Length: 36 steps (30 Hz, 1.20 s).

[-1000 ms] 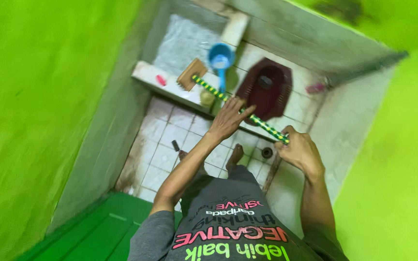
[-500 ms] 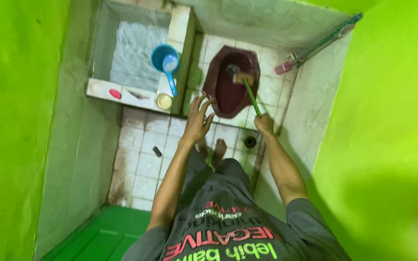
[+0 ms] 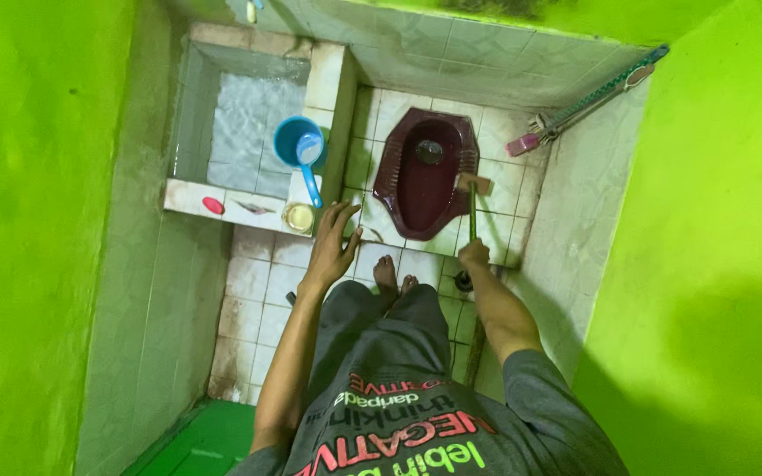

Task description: The person prepares a cleaning solution by pouring water and a powdered substance into a container, then mixes it by hand. They apply the mixture to a squat toilet using a brush and scrub the surface, followed by rinsing with water from a blue scoop.

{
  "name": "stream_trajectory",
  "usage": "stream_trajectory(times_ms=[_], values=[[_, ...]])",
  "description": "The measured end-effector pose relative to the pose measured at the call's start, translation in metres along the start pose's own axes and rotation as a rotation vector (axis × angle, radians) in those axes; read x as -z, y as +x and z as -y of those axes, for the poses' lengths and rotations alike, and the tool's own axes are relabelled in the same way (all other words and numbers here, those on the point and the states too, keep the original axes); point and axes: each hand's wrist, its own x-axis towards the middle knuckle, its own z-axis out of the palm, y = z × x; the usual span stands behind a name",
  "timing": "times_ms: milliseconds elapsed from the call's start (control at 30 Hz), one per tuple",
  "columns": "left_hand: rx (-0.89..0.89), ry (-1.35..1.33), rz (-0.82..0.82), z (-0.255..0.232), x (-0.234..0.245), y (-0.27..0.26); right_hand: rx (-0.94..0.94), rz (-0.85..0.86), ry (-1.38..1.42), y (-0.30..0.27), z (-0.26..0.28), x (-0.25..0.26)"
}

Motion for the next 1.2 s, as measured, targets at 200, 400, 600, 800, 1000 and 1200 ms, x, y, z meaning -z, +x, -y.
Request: stream_trajectory(times_ms=[200,400,600,800,1000,1200], values=[[-0.031,0.009,0.044,0.002,-0.010,0.017,0.040,0.074,-0.032,0.057,0.048,0.034],[0.006,-0.042,0.091,-0.014,0.000,0.018,0.059,0.050,-0.058,0.008,-0.001,0.036],[0.009,-0.078,0.045,-0.008,0.010,0.027,0.030,0.098,-0.097,-0.055,-0.064,0.004],[0.033,-0.071,0.033,0.004,0.009,0.033,0.074,0.117,-0.075,-0.027,-0.024,-0.017],[0.030,-0.022,0.031,0.021,0.007,0.024,0.080,0.051,-0.118,0.059,0.042,0.014],[0.006,-0.052,0.008,0.014,0.007,0.021,0.071,0.080,-0.106,0.031,0.032,0.016]])
